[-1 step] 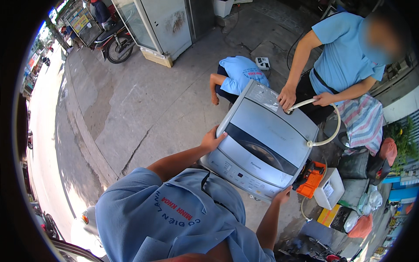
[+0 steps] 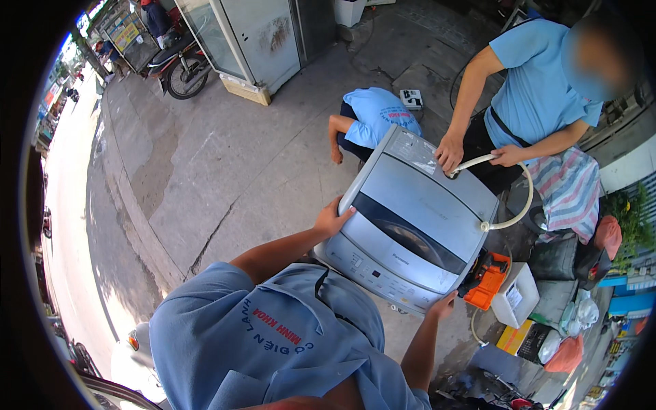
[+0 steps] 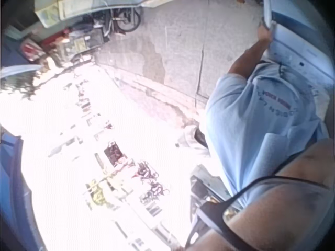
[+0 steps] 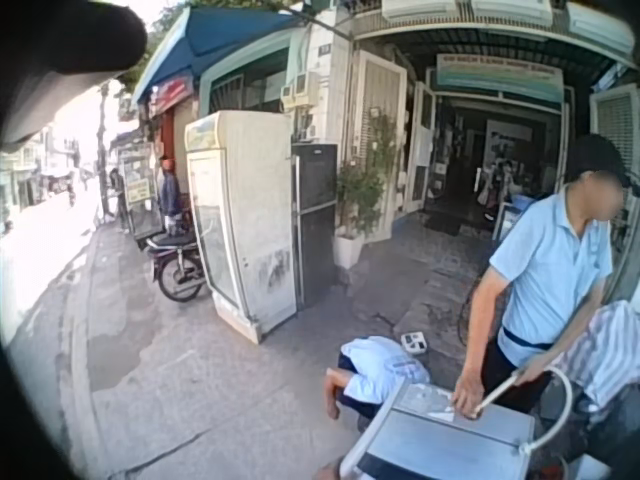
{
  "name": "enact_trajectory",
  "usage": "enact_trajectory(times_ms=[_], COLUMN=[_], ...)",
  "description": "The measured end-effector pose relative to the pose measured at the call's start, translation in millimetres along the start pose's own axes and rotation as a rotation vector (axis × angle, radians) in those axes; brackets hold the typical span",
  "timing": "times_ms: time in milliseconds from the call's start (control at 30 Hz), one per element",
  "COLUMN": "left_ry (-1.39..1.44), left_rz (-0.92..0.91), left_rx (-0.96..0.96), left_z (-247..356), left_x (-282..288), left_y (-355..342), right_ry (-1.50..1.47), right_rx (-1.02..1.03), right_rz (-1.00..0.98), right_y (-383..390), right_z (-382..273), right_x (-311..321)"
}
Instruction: The person uses a cordless drill to remove screws from the back panel of a washing machine. They then work with a coworker to reposition the machine upright and connect a hose to the top of the unit.
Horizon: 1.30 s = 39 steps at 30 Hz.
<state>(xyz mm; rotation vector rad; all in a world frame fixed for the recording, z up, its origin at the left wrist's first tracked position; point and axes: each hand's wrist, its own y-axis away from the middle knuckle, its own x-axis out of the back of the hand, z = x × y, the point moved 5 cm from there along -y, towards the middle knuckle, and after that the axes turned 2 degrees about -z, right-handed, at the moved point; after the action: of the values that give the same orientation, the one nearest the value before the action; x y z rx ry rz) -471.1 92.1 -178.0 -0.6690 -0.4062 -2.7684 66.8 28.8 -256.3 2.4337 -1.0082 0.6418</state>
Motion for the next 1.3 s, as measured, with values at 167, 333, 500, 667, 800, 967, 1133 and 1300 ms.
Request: enact_trajectory(times_ms=[167, 333, 500, 667, 800, 967, 1133, 1300], left_ry=[0.004, 0.017, 0.043, 0.071, 0.064, 0.051, 0.003, -0.004], left_rz=[-0.006, 0.005, 0.008, -0.016, 0.031, -0.016, 0.019, 0.027], left_rx=[-0.005, -0.018, -0.013, -0.034, -0.07, -0.058, -0.102, -0.118], left_z=[2, -1, -4, 4, -5, 10, 0, -5], left_x=[-1, -1, 2, -5, -12, -13, -17, -16], left_y=[0, 1, 2, -2, -7, -3, -8, -10], right_ry=[-0.023, -0.031, 0.018, 0.03, 0.102, 0.143, 0.133, 0.157], right_rx=[-0.01, -0.012, -0.025, -0.013, 0.009, -0.012, -0.003, -0.058], right_rz=[-0.009, -0.028, -0.026, -0.001, 0.036, 0.056, 0.06, 0.054], right_y=[2, 9, 17, 9, 6, 3, 7, 13], right_z=[-3, -9, -14, -6, -12, -10, -12, -18], right_x=[1, 2, 2, 6, 5, 6, 10, 11])
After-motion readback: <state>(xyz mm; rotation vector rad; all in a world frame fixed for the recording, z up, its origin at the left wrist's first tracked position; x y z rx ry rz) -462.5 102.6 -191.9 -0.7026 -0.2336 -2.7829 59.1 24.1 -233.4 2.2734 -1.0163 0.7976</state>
